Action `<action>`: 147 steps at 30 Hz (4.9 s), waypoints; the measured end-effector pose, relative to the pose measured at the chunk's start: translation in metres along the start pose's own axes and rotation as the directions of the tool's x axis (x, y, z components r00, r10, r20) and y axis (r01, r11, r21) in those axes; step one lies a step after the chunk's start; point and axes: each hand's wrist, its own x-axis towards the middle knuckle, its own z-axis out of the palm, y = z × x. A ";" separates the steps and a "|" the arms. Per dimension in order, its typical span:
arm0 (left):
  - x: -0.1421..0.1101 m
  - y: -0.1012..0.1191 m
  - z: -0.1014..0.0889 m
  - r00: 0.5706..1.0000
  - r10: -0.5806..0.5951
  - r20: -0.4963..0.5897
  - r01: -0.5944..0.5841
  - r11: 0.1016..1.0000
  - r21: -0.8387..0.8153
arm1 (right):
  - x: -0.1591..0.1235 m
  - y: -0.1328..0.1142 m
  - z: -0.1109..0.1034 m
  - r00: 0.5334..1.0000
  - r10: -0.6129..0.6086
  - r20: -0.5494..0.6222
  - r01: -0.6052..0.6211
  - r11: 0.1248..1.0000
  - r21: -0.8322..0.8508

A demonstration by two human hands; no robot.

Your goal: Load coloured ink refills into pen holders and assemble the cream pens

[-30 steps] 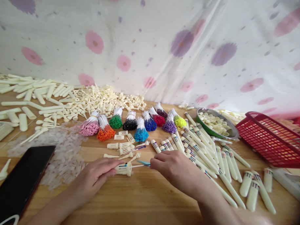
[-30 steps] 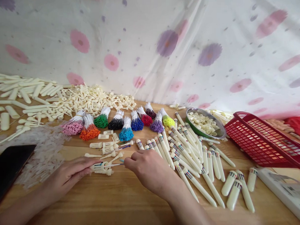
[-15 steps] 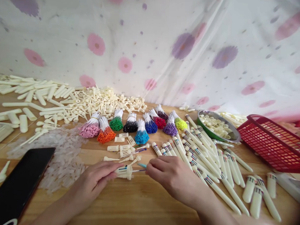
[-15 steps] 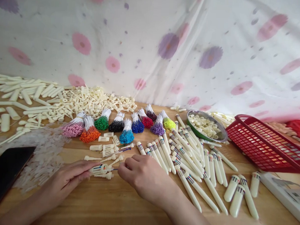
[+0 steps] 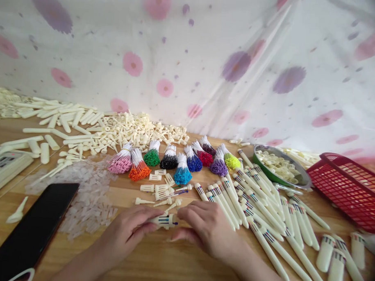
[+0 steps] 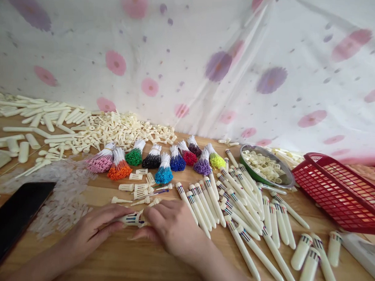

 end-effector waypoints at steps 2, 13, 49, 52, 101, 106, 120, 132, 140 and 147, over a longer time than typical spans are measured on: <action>0.002 0.001 -0.002 0.998 -0.065 -0.002 0.064 0.997 -0.049 | -0.003 0.009 -0.004 0.995 0.102 0.017 -0.102 0.994 0.035; 0.004 0.000 -0.007 0.988 -0.151 0.014 0.150 0.966 -0.211 | -0.037 0.030 0.040 0.871 0.393 0.294 -0.275 0.887 -0.372; 0.004 -0.003 -0.004 0.999 -0.029 -0.032 0.028 0.999 -0.027 | -0.012 0.004 -0.017 0.991 0.118 -0.069 -0.110 0.987 0.115; 0.004 -0.002 -0.004 0.999 -0.008 -0.047 0.007 1.000 -0.023 | -0.011 0.004 -0.016 0.991 0.121 -0.061 -0.113 0.986 0.123; 0.004 -0.006 0.001 0.976 0.143 -0.163 -0.155 0.986 -0.067 | -0.011 -0.027 -0.022 0.982 0.179 -0.054 -0.174 0.981 0.088; 0.004 -0.003 0.001 0.980 0.132 -0.150 -0.142 0.988 -0.058 | -0.011 -0.027 -0.022 0.984 0.173 -0.036 -0.171 0.984 0.049; -0.002 0.004 0.002 0.999 -0.009 -0.034 0.007 0.999 -0.041 | -0.013 -0.016 -0.024 0.994 0.106 0.015 -0.107 0.993 0.048; 0.004 0.006 -0.005 0.988 -0.043 0.147 0.061 0.991 -0.121 | -0.013 -0.015 -0.021 0.998 0.067 0.010 -0.067 0.989 0.132; 0.004 0.003 -0.002 0.990 0.070 0.127 -0.039 0.972 -0.230 | -0.012 -0.020 -0.038 0.992 0.031 0.118 -0.039 0.997 0.067; 0.006 0.003 -0.004 0.982 0.090 0.165 -0.035 0.952 -0.306 | -0.016 -0.023 -0.044 0.995 -0.049 0.083 0.049 0.999 0.006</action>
